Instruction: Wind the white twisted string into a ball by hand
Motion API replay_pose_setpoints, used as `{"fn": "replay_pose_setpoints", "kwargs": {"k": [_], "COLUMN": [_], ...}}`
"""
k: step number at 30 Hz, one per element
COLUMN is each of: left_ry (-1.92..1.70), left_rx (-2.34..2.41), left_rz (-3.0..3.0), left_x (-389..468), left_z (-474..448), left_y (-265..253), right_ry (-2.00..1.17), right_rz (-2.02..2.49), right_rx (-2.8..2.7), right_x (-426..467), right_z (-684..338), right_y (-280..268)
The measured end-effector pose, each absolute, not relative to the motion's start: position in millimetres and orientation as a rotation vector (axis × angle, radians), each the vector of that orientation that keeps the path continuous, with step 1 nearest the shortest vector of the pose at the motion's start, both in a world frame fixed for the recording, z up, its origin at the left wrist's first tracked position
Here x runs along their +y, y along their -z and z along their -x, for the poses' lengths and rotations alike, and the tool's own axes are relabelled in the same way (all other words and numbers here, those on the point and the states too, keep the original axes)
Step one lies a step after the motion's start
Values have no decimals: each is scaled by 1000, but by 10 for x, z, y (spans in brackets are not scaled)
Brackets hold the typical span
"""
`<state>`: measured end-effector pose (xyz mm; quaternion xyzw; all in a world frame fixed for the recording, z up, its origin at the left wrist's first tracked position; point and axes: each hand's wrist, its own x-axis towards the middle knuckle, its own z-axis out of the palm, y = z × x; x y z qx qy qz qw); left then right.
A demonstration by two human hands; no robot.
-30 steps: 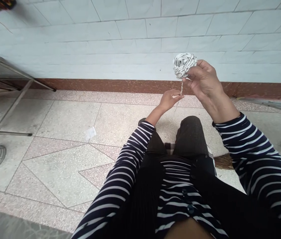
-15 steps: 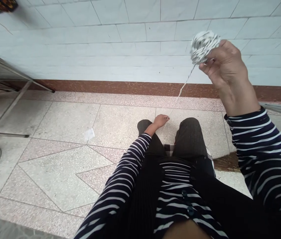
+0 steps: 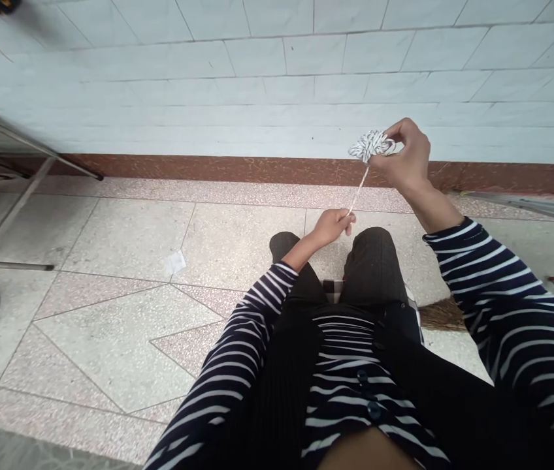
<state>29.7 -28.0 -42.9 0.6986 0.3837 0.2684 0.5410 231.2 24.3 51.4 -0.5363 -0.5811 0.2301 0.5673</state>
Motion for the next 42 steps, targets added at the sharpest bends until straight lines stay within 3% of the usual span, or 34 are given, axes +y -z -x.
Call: {"fn": "replay_pose_setpoints", "kwargs": {"k": [3, 5, 10, 15, 18, 21, 24, 26, 28, 30, 33, 36, 42], "left_ry": [-549, -598, -670, -654, -594, -466, -430, -479, -516, -518, -557, -648, -645], "left_rx": [986, 986, 912, 802, 824, 849, 887, 898, 914, 896, 822, 760, 648], "left_rz": [-1876, -1966, -1985, -1758, -1692, -1713, -1780, -1839, -1901, -1924, -1811, -1576, -1270], "left_x": [-362, -263, 152, 99, -174, -387, -361, -222, -54, 72, 101, -31, -265], "left_z": [-35, 80, 119, -51, -143, -137, -44, 32, 91, 115, 69, -32, -97], "left_y": [300, 135, -61, 312, 582, 679, 540, 370, 218, 145, 213, 389, 541], "right_ry": [-380, -453, -1087, -1587, -1451, -1070, -611, -502, -712, -1158, -1707, -1780, -1690], "right_rz": [1450, 1505, 1354, 1071, 1074, 1189, 1404, 1550, 1591, 1477, 1238, 1140, 1057], "right_rx": [-1566, -1748, -1704, -1316, -1110, -970, -1133, -1400, -1661, -1739, -1421, -1073, -882], "right_x": [168, 8, -536, -722, -501, -162, -13, -102, -292, -489, -649, -641, -571], "right_z": [-2464, -2459, -2260, -2215, -2295, -2417, -2479, -2436, -2347, -2266, -2252, -2334, -2390], "right_y": [-215, -7, 156, -102, -163, -45, 171, 289, 344, 331, 235, 146, 89]}}
